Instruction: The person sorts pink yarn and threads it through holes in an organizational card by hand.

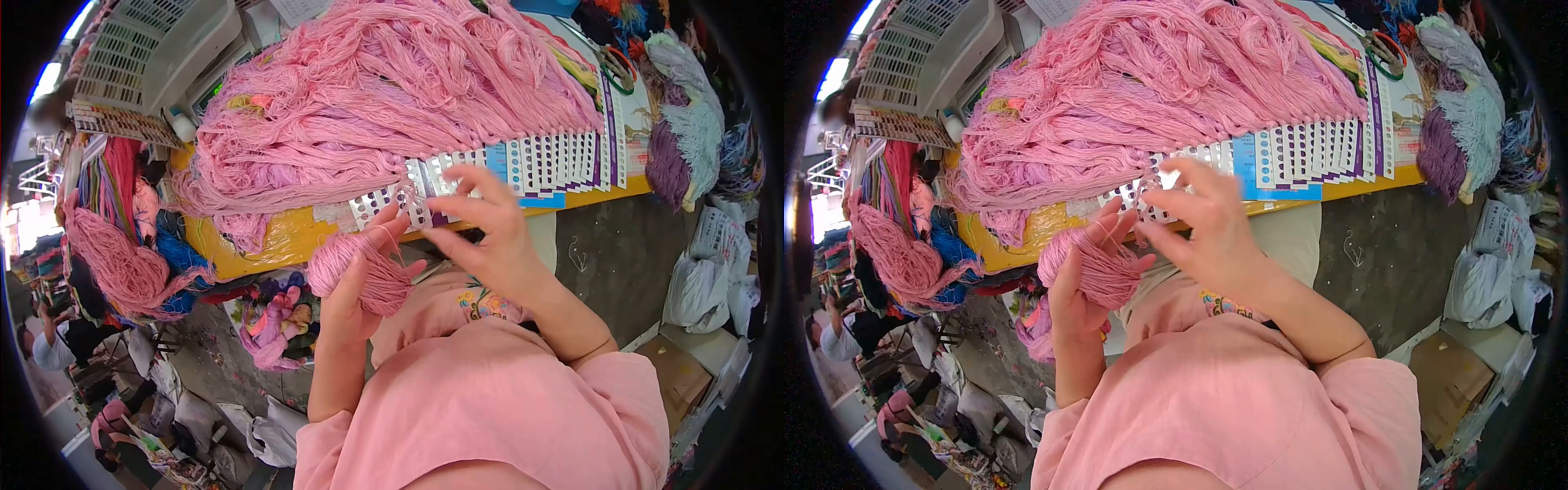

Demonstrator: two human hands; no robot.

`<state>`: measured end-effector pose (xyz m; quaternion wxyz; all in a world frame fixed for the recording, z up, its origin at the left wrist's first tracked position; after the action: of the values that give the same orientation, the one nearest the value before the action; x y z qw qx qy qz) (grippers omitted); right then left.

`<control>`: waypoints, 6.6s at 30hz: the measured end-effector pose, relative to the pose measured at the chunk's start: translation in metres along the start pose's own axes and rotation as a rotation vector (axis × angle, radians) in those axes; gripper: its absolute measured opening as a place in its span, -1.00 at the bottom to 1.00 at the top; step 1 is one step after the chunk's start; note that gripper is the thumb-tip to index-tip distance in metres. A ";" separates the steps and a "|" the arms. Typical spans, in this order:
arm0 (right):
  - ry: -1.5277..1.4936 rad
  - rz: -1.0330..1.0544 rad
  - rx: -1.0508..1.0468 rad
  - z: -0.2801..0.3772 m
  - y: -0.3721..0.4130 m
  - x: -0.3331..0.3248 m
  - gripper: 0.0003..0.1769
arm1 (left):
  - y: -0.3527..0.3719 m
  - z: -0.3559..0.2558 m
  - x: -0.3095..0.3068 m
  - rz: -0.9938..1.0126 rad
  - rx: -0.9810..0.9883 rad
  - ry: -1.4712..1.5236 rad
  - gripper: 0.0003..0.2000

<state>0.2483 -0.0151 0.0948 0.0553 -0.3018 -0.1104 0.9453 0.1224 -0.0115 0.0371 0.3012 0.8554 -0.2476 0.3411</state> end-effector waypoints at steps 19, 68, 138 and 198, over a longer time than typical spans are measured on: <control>-1.529 0.272 0.691 -0.020 0.029 0.075 -0.94 | -0.002 0.014 0.004 0.008 -0.127 0.109 -0.62; -1.684 0.322 0.625 -0.022 0.035 0.079 -0.87 | 0.001 0.013 -0.023 -0.252 0.000 0.050 -0.79; -1.644 0.368 0.589 -0.020 0.038 0.077 -0.92 | 0.001 0.010 -0.013 -0.007 0.071 0.121 -0.80; -0.116 -0.016 0.068 -0.128 -0.008 0.048 -0.66 | -0.115 0.056 -0.085 -0.385 -0.411 -0.525 -0.89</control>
<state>0.2845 0.0233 -0.0314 0.0668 -0.2436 -0.0835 0.9640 0.1641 0.0491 -0.0979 0.4512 0.8662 -0.2145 -0.0091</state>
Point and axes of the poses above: each hand's wrist, its own y-axis away from the middle knuckle, its own x-axis out of the palm, z = x × y, the point moved 9 cm from there along -y, towards the middle knuckle, and after that the axes turned 7 degrees about -x, right-handed, at the moved point
